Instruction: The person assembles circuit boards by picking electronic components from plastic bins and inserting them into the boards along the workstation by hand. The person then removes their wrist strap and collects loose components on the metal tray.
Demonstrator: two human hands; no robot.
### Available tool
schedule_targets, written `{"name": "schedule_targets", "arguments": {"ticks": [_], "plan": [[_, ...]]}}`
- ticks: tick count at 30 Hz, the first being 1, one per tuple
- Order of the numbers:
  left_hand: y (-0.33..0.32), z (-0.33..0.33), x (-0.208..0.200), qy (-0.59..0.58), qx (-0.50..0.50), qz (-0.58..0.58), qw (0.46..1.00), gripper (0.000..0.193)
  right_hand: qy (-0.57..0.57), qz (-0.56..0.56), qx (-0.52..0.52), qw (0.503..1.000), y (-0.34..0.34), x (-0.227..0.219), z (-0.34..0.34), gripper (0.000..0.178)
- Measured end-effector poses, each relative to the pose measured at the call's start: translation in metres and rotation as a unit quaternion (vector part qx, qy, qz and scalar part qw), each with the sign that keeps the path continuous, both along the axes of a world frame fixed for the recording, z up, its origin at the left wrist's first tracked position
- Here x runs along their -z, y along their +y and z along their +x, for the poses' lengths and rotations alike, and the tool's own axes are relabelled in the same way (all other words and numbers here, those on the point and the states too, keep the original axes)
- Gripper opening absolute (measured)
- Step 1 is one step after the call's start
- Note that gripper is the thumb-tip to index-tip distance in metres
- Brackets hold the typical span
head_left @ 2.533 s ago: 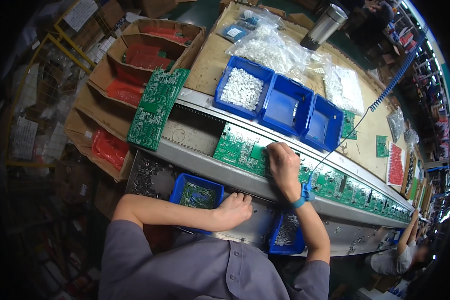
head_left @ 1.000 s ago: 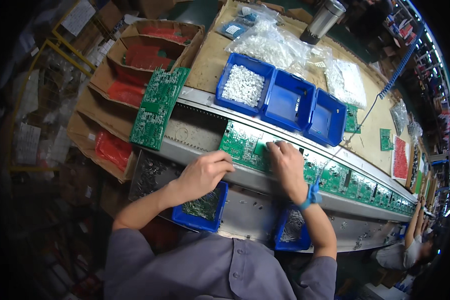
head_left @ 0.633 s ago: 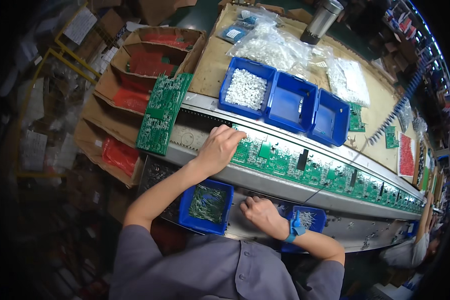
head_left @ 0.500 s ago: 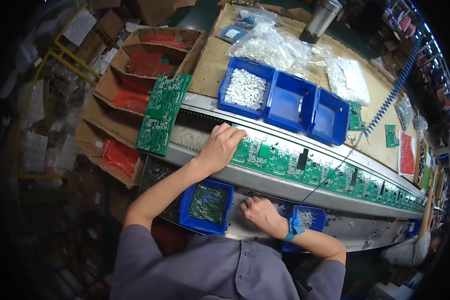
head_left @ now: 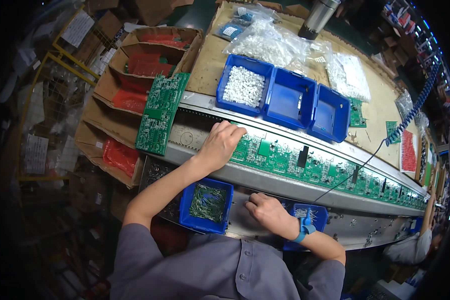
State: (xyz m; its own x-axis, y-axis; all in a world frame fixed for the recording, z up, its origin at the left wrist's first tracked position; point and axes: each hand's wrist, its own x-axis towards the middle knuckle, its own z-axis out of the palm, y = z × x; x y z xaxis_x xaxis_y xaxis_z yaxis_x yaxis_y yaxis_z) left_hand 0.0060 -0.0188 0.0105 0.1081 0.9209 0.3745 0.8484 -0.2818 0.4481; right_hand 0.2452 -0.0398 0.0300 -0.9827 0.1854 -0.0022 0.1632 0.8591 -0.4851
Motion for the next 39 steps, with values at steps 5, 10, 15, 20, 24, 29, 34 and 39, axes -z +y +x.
{"name": "schedule_targets", "arguments": {"ticks": [5, 10, 15, 20, 24, 29, 34, 39], "plan": [[0.003, 0.003, -0.003, 0.027, 0.013, -0.007, 1.000, 0.024, 0.053, -0.096, 0.096, 0.989, 0.022, -0.012, 0.011, 0.022], [0.007, 0.005, -0.007, 0.072, 0.018, -0.020, 0.997, 0.023, 0.106, -0.118, 0.206, 0.966, 0.056, -0.023, 0.017, 0.021], [0.008, 0.009, -0.013, 0.120, 0.032, -0.032, 0.992, 0.023, 0.140, -0.049, 0.262, 0.954, 0.081, -0.012, 0.019, 0.015], [-0.008, 0.031, -0.014, 0.098, 0.037, -0.006, 0.994, 0.022, 0.134, -0.035, 0.267, 0.954, 0.095, 0.000, 0.019, 0.012], [-0.049, 0.067, -0.033, 0.091, 0.180, -0.066, 0.977, 0.019, 0.132, -0.030, 0.260, 0.956, 0.101, 0.000, 0.014, 0.012], [-0.081, 0.106, -0.005, 0.179, 0.176, -0.102, 0.962, 0.013, 0.111, -0.012, 0.261, 0.959, 0.105, -0.001, 0.010, 0.012], [-0.092, 0.111, 0.003, 0.274, 0.146, -0.059, 0.949, 0.021, 0.106, -0.003, 0.263, 0.959, 0.108, 0.003, 0.010, 0.011], [-0.097, 0.112, 0.014, 0.273, 0.161, -0.067, 0.946, 0.019, 0.106, 0.001, 0.258, 0.960, 0.110, 0.002, 0.008, 0.011]]}}
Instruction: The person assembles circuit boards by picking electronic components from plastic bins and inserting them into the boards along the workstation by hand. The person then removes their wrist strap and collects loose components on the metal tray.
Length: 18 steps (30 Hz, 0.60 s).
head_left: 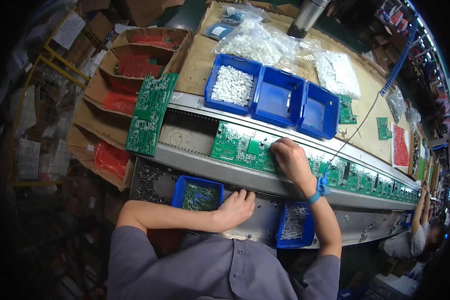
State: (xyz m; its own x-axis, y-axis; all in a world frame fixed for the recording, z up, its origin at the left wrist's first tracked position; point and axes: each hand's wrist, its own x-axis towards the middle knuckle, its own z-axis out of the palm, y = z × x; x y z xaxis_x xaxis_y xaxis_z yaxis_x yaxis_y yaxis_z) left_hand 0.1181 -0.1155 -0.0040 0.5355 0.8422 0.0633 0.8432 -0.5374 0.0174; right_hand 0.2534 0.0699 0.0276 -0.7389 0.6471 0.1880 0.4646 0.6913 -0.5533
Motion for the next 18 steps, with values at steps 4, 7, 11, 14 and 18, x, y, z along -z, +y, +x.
{"name": "schedule_targets", "arguments": {"ticks": [4, 7, 11, 14, 18], "plan": [[0.0031, 0.0025, 0.0073, -0.041, -0.013, -0.002, 0.999, 0.011, -0.006, 0.032, -0.004, 0.999, -0.0024, 0.0040, -0.0012, 0.014], [0.0070, -0.0015, 0.0022, -0.015, 0.017, -0.009, 1.000, 0.009, -0.012, 0.048, 0.000, 0.999, -0.0048, 0.0043, -0.0020, 0.016], [0.0072, -0.0032, 0.0038, -0.014, 0.027, -0.012, 0.999, 0.010, -0.010, 0.071, 0.035, 0.997, -0.0083, 0.0050, -0.0020, 0.015], [0.0080, -0.0046, 0.0023, -0.025, 0.036, -0.031, 0.999, 0.009, -0.031, 0.068, 0.050, 0.996, -0.0091, 0.0037, -0.0009, 0.013], [0.0077, -0.0054, 0.0011, -0.024, 0.043, -0.053, 0.997, 0.011, -0.039, 0.071, 0.039, 0.996, -0.0077, 0.0034, -0.0008, 0.009]]}}
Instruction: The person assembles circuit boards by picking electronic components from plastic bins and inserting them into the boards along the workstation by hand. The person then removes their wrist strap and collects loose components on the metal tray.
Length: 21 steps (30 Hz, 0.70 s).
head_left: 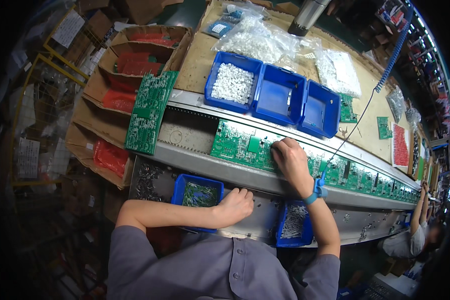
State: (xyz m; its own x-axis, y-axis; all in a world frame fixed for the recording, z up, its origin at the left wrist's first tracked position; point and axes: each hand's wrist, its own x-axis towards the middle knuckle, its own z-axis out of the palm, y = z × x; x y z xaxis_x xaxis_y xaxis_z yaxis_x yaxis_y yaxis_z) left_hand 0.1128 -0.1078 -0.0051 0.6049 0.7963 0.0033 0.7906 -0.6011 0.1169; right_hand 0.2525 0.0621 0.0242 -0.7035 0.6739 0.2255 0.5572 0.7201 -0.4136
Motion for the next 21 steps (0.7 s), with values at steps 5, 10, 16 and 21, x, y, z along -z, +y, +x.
{"name": "schedule_targets", "arguments": {"ticks": [5, 10, 16, 21], "plan": [[0.000, 0.000, -0.003, -0.002, -0.014, 0.017, 1.000, 0.009, -0.063, 0.043, -0.021, 0.997, 0.000, -0.007, -0.002, 0.009], [-0.002, -0.006, -0.003, -0.081, -0.051, -0.029, 0.995, 0.009, -0.092, -0.021, -0.084, 0.992, -0.046, -0.031, 0.005, 0.011], [0.022, -0.030, -0.036, -0.220, -0.079, -0.096, 0.968, 0.009, -0.214, -0.041, -0.189, 0.958, -0.099, -0.021, 0.025, 0.015], [0.057, -0.069, -0.041, -0.385, -0.152, -0.120, 0.902, 0.013, -0.246, -0.043, -0.193, 0.949, -0.111, 0.002, 0.028, 0.016]]}}
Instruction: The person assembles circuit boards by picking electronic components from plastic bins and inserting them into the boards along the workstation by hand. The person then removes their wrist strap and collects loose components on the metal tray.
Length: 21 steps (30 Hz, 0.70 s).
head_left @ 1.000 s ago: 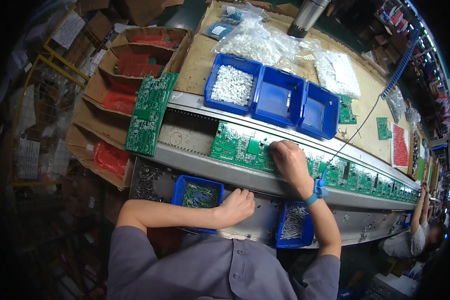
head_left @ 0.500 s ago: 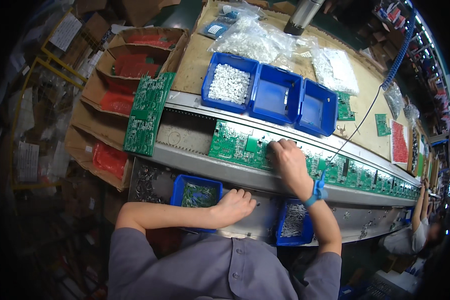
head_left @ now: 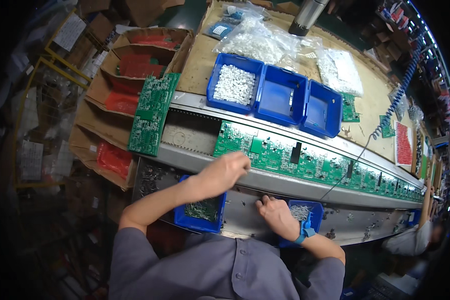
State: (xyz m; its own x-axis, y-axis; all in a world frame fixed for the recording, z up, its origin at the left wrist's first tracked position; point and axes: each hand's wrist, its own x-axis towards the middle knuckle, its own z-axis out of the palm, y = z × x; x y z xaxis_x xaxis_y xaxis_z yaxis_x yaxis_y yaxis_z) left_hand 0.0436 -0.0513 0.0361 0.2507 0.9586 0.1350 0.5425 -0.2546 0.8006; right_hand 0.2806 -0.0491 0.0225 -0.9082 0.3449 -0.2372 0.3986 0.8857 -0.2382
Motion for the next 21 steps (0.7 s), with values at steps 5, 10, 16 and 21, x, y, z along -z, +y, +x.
{"name": "schedule_targets", "arguments": {"ticks": [5, 10, 16, 21], "plan": [[0.025, -0.029, 0.016, 0.075, -0.088, 0.048, 0.992, 0.011, 0.031, -0.014, -0.022, 0.999, 0.005, 0.000, 0.000, 0.017], [0.036, -0.035, 0.023, 0.152, -0.091, 0.157, 0.971, 0.011, 0.083, -0.113, 0.016, 0.990, 0.011, -0.009, 0.000, 0.011], [0.038, -0.034, 0.022, 0.167, -0.086, 0.155, 0.970, 0.013, 0.155, -0.101, 0.067, 0.980, 0.035, -0.032, 0.001, 0.008], [0.040, -0.035, 0.024, 0.183, -0.088, 0.150, 0.968, 0.017, 0.195, -0.121, 0.109, 0.967, 0.057, -0.048, 0.002, 0.015]]}}
